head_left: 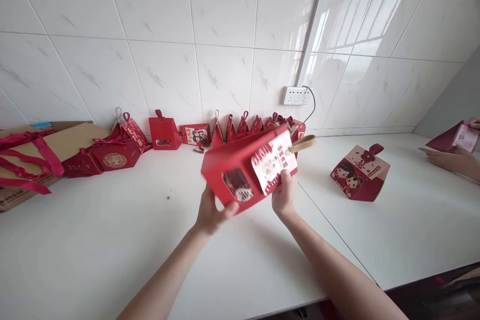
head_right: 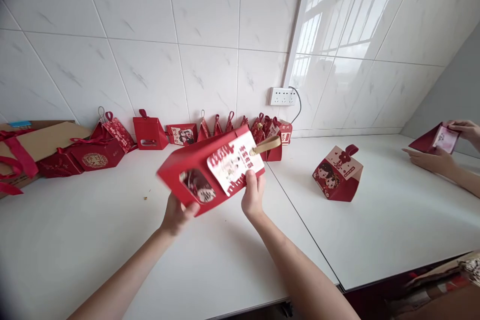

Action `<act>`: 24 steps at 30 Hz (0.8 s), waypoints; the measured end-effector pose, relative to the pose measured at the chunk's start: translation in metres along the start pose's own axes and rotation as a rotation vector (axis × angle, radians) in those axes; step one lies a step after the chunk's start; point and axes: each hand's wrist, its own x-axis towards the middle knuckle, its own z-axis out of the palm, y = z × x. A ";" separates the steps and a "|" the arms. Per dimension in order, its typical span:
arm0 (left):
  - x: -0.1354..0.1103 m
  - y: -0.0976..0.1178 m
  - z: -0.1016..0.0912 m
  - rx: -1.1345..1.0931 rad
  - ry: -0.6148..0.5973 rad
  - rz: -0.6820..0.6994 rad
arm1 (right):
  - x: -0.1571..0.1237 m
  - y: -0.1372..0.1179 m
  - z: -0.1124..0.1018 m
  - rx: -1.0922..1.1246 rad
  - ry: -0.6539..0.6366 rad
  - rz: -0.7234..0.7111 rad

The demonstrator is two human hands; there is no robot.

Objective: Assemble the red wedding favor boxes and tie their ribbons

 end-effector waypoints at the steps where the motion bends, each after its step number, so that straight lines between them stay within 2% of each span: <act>1: 0.002 0.001 0.001 -0.060 -0.024 -0.096 | 0.000 -0.002 0.001 -0.034 0.007 0.023; 5: 0.011 0.003 0.003 -0.242 -0.120 -0.699 | 0.002 -0.010 0.004 -0.174 -0.013 0.256; 6: 0.012 0.003 0.003 -0.252 -0.136 -0.797 | 0.004 -0.011 0.005 -0.191 -0.020 0.303; 8: 0.012 0.003 0.005 -0.261 -0.165 -0.873 | 0.006 -0.011 0.005 -0.210 -0.013 0.346; 10: 0.011 0.002 0.006 -0.253 -0.183 -0.846 | 0.009 -0.011 0.004 -0.213 0.000 0.349; 12: 0.009 0.001 0.006 -0.227 -0.186 -0.751 | 0.009 -0.009 0.004 -0.185 -0.004 0.316; 16: 0.005 -0.002 0.002 -0.125 -0.161 -0.409 | 0.008 -0.003 0.002 -0.084 -0.045 0.234; 18: 0.003 -0.005 0.000 -0.068 -0.176 -0.287 | 0.008 -0.001 0.000 -0.056 -0.044 0.211; 21: -0.001 -0.011 -0.002 -0.002 -0.224 -0.188 | 0.010 0.000 -0.001 -0.038 0.014 0.133; 24: -0.004 -0.016 -0.004 0.019 -0.279 -0.163 | 0.014 -0.006 -0.003 -0.036 0.062 0.066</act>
